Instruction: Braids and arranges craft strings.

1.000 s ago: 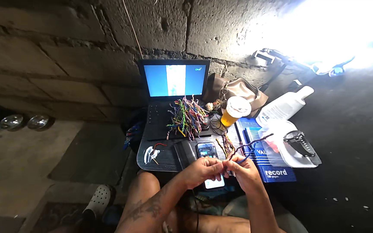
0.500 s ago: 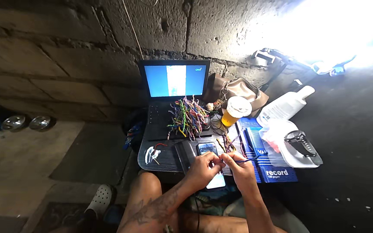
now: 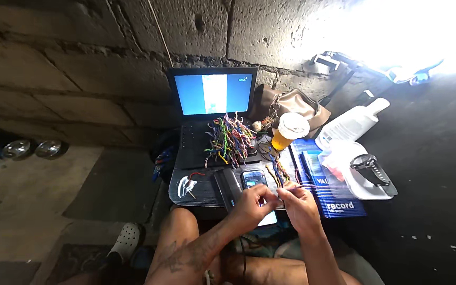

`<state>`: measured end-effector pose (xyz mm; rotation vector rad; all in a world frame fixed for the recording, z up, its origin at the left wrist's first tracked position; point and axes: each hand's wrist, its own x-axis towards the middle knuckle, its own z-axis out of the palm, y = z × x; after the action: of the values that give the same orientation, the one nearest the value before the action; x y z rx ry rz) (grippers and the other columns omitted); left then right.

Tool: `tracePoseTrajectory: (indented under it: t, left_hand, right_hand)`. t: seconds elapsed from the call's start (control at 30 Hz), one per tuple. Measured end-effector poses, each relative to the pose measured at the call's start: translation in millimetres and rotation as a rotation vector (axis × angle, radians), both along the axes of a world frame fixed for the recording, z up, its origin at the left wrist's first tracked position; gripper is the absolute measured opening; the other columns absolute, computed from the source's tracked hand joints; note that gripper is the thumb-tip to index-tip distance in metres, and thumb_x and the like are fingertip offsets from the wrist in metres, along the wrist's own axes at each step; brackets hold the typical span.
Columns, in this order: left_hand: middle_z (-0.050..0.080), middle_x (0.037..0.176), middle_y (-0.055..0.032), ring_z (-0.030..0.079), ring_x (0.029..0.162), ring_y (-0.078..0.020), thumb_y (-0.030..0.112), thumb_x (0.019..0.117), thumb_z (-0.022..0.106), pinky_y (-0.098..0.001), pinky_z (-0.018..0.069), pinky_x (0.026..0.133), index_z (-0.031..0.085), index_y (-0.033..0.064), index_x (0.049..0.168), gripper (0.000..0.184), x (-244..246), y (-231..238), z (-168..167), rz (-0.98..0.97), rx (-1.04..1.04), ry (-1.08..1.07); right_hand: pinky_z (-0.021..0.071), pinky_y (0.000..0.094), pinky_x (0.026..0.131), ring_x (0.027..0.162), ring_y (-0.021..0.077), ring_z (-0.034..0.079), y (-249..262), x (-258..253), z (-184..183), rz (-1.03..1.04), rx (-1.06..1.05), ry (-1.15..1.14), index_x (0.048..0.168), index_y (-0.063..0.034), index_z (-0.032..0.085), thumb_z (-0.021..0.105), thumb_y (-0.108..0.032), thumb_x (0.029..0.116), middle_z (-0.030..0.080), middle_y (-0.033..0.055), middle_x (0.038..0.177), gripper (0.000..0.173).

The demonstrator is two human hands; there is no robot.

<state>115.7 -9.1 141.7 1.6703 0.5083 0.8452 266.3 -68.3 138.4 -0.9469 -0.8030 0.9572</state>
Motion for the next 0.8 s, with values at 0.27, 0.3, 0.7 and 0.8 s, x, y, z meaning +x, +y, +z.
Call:
tracePoseTrajectory:
  t: [0.27,0.3,0.7,0.8]
  left_hand:
    - [0.066,0.084,0.0097,0.059,0.074,0.0027,0.011,0.0989,0.058,-0.0167,0.0497,0.071,0.066,0.0093,0.097,0.009,-6.8,11.3,2.6,-0.261,-0.572,0.030]
    - [0.066,0.084,0.0102,0.058,0.072,0.0026,0.011,0.0998,0.055,-0.0159,0.0482,0.068,0.067,0.0115,0.097,0.012,-7.5,12.5,2.3,-0.360,-0.708,-0.012]
    - [0.066,0.086,-0.0011,0.062,0.083,-0.0053,0.017,0.0956,0.067,-0.0204,0.0514,0.077,0.073,0.0033,0.094,0.015,-1.1,10.3,-12.1,0.106,0.243,0.177]
    - [0.071,0.097,0.0100,0.065,0.086,0.0016,0.027,0.1064,0.050,-0.0184,0.0537,0.079,0.070,0.0115,0.109,0.025,-9.2,13.4,-1.2,-0.434,-0.555,-0.033]
  right_hand:
    - [0.0566,0.0205,0.082,0.090,0.0016,0.068,-0.5,23.5,-11.6,0.369,-0.020,0.100,0.102,-0.0153,0.077,0.076,-0.022,0.0900,0.075,-0.0052,0.102,0.014]
    - [0.0566,0.0199,0.082,0.091,0.0010,0.068,-0.3,28.4,-13.8,0.439,0.044,0.115,0.102,-0.0174,0.078,0.076,-0.025,0.0905,0.074,-0.0065,0.102,0.014]
    - [0.0541,0.0186,0.065,0.068,-0.0002,0.062,1.2,5.1,-2.2,-0.100,-0.105,-0.253,0.085,-0.0149,0.071,0.071,-0.011,0.0907,0.067,-0.0080,0.078,0.007]
    - [0.0566,0.0175,0.069,0.074,-0.0012,0.065,-8.1,22.7,4.9,0.162,-0.003,-0.093,0.084,-0.0186,0.075,0.077,-0.018,0.0884,0.070,-0.0089,0.082,0.005]
